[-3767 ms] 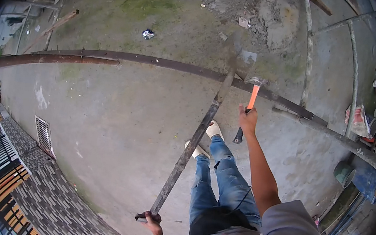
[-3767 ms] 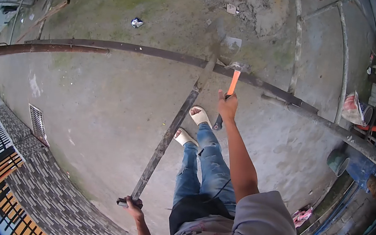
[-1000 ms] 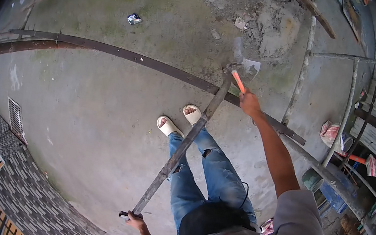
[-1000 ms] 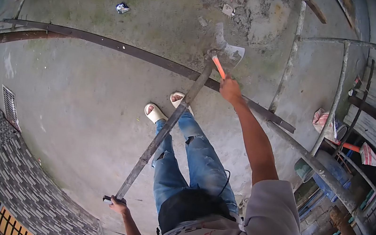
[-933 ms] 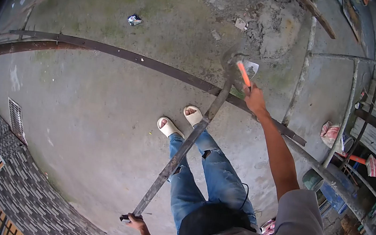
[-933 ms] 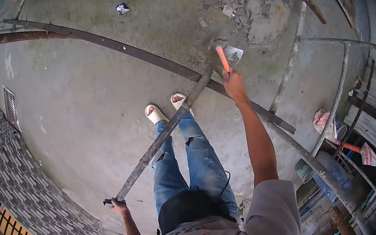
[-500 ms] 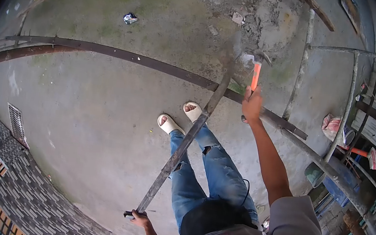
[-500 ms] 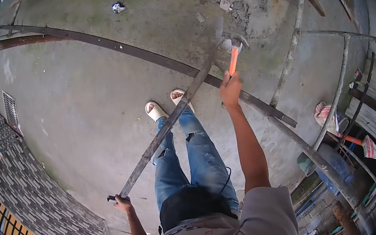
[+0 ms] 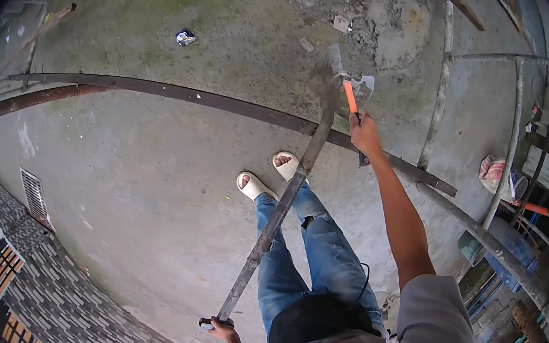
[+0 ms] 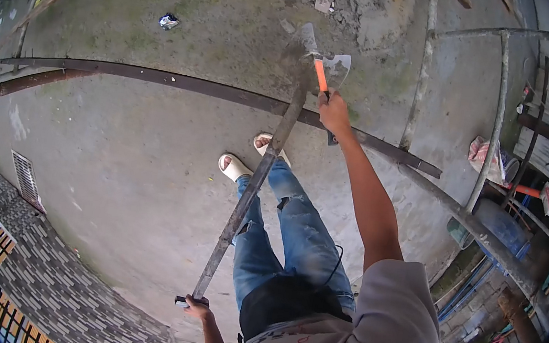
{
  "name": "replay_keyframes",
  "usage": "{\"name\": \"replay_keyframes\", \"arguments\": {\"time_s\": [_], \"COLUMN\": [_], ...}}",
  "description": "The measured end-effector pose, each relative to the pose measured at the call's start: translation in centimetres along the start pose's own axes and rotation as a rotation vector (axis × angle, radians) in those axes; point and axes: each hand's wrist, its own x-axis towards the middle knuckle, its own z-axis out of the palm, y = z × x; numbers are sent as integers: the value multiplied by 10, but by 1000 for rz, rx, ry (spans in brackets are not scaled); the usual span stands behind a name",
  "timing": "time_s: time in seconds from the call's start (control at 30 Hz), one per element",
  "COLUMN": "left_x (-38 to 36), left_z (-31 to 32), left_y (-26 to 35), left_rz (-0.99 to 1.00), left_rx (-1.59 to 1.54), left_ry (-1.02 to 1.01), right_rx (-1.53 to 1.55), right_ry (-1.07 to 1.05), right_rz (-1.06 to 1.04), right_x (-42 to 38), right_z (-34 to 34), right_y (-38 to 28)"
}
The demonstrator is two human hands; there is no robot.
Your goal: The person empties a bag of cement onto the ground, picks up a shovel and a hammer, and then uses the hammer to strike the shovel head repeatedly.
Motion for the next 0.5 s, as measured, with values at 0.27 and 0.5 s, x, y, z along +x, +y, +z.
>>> {"name": "replay_keyframes", "arguments": {"time_s": [0.27,0.5], "left_x": [-16,-23], "left_z": [-3,-2], "left_y": [12,11], "left_rz": [-165,-172], "left_rx": [9,6], "left_ry": [-40,24], "right_rx": [-645,-220], "right_ry": [225,219], "right_rz": [-330,51], "right_x": [6,-2], "right_z": [46,44], "right_y": [43,42]}}
